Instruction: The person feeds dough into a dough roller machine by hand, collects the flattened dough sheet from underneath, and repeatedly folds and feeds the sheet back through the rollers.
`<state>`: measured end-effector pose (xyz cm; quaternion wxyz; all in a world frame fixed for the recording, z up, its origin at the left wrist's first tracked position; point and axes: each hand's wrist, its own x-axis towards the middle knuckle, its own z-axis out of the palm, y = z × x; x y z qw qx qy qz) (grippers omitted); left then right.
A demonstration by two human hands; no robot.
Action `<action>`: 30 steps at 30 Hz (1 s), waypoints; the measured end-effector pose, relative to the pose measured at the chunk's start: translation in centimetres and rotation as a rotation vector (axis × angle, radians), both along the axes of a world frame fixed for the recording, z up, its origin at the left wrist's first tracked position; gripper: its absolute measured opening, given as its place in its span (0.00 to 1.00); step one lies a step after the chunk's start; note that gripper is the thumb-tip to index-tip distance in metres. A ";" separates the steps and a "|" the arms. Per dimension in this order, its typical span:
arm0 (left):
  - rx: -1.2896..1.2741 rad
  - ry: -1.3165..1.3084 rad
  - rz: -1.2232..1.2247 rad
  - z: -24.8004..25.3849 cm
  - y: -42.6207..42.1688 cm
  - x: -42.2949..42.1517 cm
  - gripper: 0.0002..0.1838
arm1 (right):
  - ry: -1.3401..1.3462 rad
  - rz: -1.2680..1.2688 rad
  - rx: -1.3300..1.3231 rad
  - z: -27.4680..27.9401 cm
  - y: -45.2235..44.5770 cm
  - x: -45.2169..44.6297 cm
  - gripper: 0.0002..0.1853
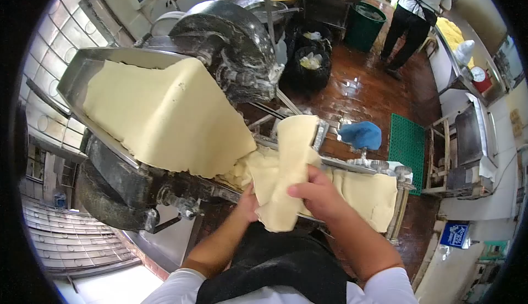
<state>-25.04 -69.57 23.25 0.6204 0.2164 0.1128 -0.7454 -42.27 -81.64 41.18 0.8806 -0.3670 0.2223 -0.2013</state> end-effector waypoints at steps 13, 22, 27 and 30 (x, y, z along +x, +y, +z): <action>0.080 0.045 -0.197 4.3 -5.4 -5.4 0.34 | -0.077 -1.170 -0.974 -0.2 -7.0 -20.0 0.35; 0.058 -0.100 -0.450 6.7 -6.9 -7.9 0.18 | -0.422 -0.872 -0.574 10.8 -4.7 -17.2 0.33; 0.116 -0.360 -0.241 18.1 -4.1 -3.4 0.25 | -0.453 -0.699 -0.488 12.3 -5.3 -14.3 0.32; 0.022 -0.619 -0.112 23.0 -2.2 -2.3 0.27 | -0.475 -0.554 -0.447 13.4 -5.6 -11.7 0.31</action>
